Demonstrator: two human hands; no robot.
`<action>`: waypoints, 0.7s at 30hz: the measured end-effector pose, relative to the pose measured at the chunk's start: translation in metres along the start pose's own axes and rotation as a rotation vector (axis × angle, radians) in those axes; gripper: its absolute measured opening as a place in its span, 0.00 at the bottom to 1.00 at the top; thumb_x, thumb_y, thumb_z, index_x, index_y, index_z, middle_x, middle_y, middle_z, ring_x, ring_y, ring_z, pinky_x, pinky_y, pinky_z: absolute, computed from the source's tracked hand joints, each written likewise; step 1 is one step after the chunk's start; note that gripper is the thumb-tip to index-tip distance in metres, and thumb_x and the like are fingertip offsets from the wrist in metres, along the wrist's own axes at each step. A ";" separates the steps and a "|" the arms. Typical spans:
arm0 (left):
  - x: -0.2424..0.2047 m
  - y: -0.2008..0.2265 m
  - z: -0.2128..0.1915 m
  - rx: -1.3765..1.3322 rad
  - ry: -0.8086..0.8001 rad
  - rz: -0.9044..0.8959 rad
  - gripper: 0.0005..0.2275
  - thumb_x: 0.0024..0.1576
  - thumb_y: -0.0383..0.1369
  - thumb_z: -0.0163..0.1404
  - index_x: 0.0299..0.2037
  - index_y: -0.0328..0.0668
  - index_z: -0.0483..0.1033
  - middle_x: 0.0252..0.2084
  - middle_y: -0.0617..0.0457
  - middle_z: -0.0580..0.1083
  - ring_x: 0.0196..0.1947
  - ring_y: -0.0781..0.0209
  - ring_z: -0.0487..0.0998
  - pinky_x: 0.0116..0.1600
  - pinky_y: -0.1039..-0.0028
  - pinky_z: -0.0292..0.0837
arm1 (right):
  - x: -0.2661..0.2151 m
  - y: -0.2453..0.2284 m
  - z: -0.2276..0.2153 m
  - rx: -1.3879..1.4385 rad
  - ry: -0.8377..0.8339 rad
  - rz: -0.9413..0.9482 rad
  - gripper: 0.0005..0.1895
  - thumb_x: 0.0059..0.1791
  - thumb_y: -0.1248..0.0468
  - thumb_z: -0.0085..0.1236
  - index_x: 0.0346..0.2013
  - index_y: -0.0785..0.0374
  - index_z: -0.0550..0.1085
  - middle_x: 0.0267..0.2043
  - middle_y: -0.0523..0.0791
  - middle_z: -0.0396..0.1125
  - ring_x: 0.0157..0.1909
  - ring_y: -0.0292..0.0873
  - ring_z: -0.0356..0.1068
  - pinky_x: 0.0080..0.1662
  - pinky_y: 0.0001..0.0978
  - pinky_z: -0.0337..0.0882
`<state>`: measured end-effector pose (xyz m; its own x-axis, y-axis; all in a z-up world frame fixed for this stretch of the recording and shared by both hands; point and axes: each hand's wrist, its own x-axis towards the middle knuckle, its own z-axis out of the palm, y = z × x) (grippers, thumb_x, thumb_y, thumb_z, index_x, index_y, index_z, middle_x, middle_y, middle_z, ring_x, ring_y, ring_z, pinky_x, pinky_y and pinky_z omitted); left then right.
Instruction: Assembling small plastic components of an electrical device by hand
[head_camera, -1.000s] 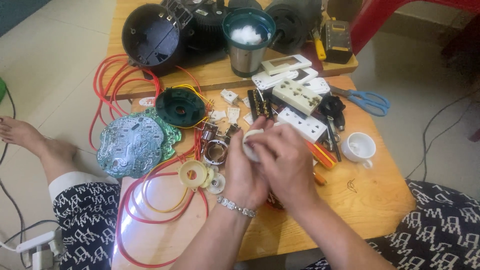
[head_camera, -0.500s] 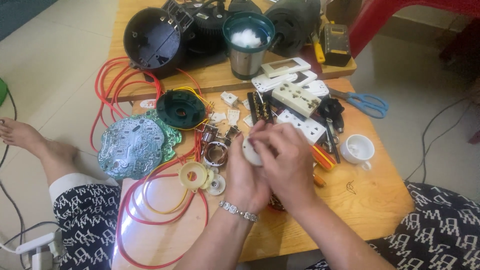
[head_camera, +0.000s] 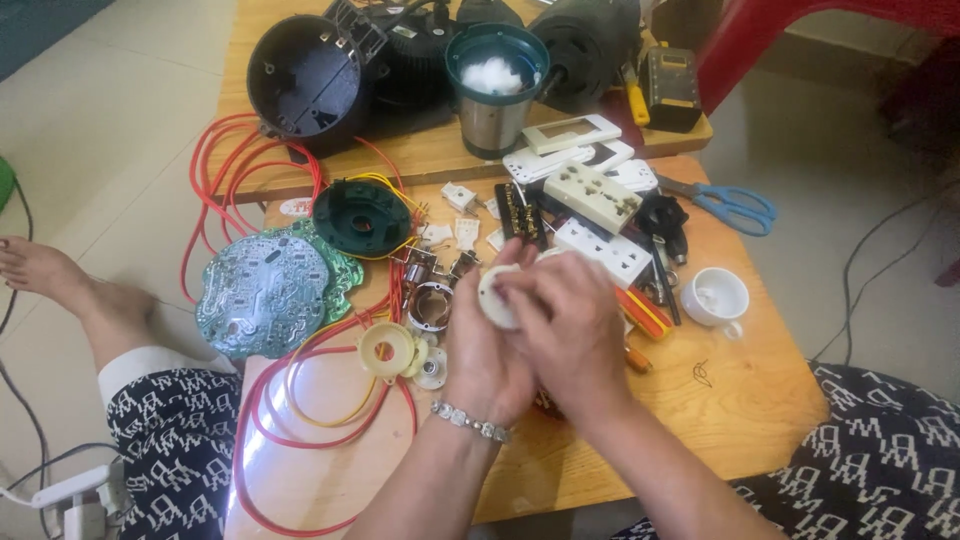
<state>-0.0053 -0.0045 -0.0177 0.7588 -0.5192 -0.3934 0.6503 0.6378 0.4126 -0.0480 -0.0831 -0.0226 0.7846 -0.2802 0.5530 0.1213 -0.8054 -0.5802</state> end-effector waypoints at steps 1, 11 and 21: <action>-0.004 0.002 0.005 -0.001 0.000 0.002 0.25 0.62 0.44 0.21 0.64 0.38 0.57 0.67 0.41 0.56 0.64 0.45 0.60 0.65 0.55 0.59 | 0.001 -0.001 -0.003 0.001 -0.001 -0.002 0.04 0.45 0.63 0.58 0.33 0.51 0.78 0.30 0.41 0.64 0.36 0.47 0.66 0.44 0.40 0.65; -0.007 0.004 0.004 -0.030 -0.039 0.053 0.26 0.63 0.44 0.22 0.66 0.35 0.53 0.69 0.40 0.53 0.66 0.46 0.59 0.67 0.59 0.56 | -0.015 -0.009 -0.002 0.040 0.009 0.064 0.05 0.43 0.64 0.61 0.32 0.49 0.79 0.29 0.38 0.65 0.37 0.43 0.66 0.43 0.35 0.66; -0.012 0.010 0.014 -0.020 0.061 0.008 0.25 0.62 0.42 0.25 0.63 0.35 0.58 0.65 0.40 0.61 0.62 0.50 0.65 0.64 0.64 0.63 | -0.003 -0.004 -0.015 -0.002 0.066 0.082 0.05 0.44 0.66 0.60 0.32 0.52 0.79 0.29 0.39 0.65 0.36 0.41 0.63 0.42 0.33 0.64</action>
<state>-0.0075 0.0006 0.0028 0.7598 -0.4788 -0.4398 0.6430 0.6534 0.3996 -0.0595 -0.0871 -0.0129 0.7504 -0.3785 0.5419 0.0574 -0.7794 -0.6238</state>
